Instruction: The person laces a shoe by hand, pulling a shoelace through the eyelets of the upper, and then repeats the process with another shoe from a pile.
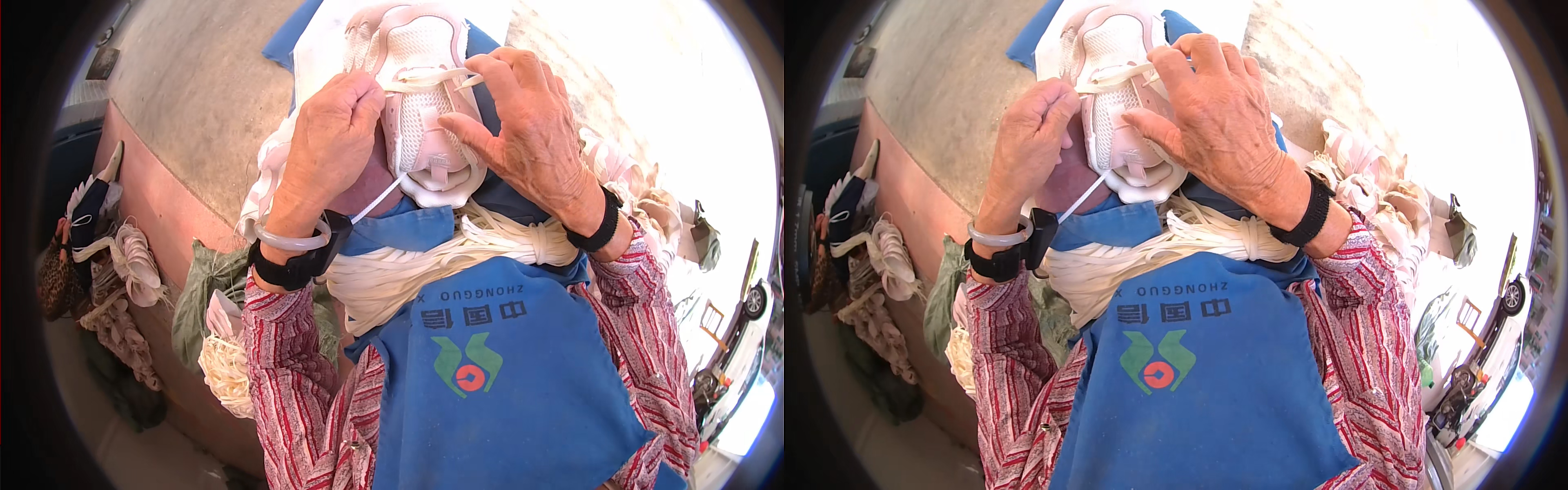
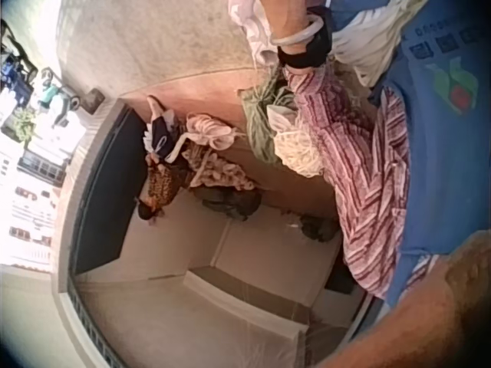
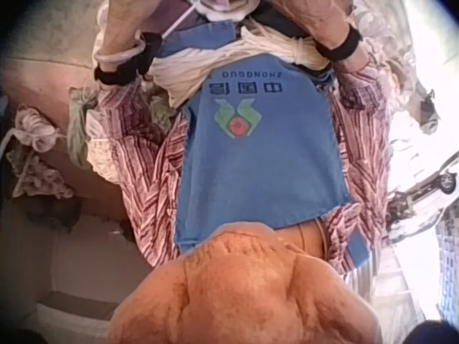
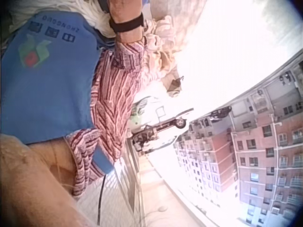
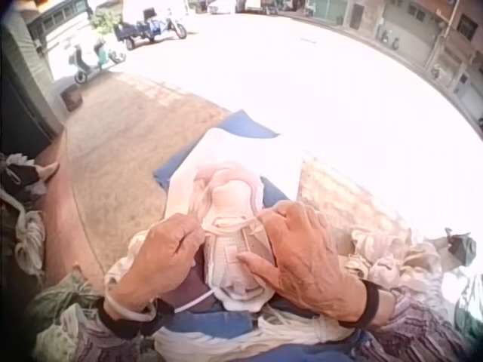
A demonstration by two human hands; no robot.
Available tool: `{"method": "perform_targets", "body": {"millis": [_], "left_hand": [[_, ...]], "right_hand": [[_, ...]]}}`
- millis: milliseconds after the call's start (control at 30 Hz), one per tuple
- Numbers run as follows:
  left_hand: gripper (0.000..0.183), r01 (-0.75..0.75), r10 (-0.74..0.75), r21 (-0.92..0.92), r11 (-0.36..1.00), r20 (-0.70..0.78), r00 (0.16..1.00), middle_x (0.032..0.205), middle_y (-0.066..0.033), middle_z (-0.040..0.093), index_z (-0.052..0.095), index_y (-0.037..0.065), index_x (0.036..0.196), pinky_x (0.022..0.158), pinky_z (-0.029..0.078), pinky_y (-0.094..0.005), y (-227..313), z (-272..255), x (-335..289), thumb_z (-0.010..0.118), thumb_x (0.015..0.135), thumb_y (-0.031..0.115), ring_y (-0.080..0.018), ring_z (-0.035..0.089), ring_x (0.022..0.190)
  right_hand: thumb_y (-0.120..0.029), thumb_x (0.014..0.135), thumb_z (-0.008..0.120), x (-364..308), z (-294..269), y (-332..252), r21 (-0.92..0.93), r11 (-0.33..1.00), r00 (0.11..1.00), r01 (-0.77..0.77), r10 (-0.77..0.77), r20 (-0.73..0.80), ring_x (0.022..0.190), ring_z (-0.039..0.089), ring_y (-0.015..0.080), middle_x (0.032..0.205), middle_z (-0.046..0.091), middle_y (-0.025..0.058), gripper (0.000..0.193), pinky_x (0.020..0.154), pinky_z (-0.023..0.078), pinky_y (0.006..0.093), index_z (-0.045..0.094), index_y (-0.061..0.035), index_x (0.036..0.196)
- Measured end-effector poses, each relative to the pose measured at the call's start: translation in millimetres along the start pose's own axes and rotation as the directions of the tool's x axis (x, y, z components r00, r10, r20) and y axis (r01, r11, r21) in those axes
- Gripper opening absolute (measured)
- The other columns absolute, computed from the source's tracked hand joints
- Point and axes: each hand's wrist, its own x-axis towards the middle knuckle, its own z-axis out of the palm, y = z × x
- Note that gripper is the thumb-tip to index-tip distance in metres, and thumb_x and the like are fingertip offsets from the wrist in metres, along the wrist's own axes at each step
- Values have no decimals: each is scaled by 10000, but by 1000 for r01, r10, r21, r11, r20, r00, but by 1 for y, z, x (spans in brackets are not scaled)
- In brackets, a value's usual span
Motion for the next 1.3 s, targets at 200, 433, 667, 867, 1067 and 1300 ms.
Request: {"method": "perform_targets", "body": {"millis": [200, 433, 667, 867, 1067, 1300], "left_hand": [[190, -41, 42, 111, 993, -7, 999, 744, -6, 556, 640, 36, 944, 480, 430, -235, 3, -1, 5, 559, 964, 207, -61, 516, 578], [198, -4, 6, 56, 998, -53, 999, 879, -190, 643, 648, 2, 911, 710, 489, -395, 8, 12, 8, 581, 902, 188, -367, 615, 772], [203, 85, -82, 30, 996, -93, 992, 852, -182, 666, 675, 25, 934, 701, 502, -370, 11, 13, 9, 612, 885, 211, -329, 644, 760], [228, 185, -187, -34, 982, -68, 980, 831, -171, 669, 671, 1, 951, 669, 503, -343, 14, 11, 5, 618, 887, 214, -268, 655, 706], [184, 48, -56, -56, 997, -135, 989, 857, -204, 655, 656, -22, 929, 704, 498, -391, 5, 11, -2, 584, 901, 145, -349, 641, 768], [147, -140, 170, 150, 979, -209, 963, 808, -166, 641, 644, -19, 934, 640, 487, -336, 7, 12, 0, 604, 890, 115, -266, 627, 696]], "right_hand": [[-136, 840, 639, -2, 0, -18, -104, 992, 956, -72, 98, 276, 887, 580, 348, 970, 564, 173, 305, 757, 483, 412, 586, -34, 1122], [7, 839, 546, -13, 21, 8, 338, 920, 980, -200, 179, 91, 781, 634, 369, 868, 618, 203, 236, 683, 512, 403, 522, 7, 1074], [-27, 828, 583, -13, 11, 3, 194, 979, 986, -68, 36, 165, 704, 632, 320, 772, 597, 141, 294, 586, 502, 373, 496, -31, 1109], [-109, 755, 628, 10, 5, -14, -235, 969, 985, 76, -36, 170, 781, 603, 238, 820, 586, 72, 223, 666, 474, 354, 649, -91, 976], [-119, 715, 617, 28, 7, -17, -348, 910, 945, 227, -118, 305, 823, 513, 235, 859, 539, 75, 100, 750, 398, 365, 625, -70, 801], [-70, 773, 638, 27, 1, -29, -11, 966, 950, 257, -250, 188, 828, 507, 261, 902, 505, 110, 124, 751, 414, 377, 567, -62, 874]]}}
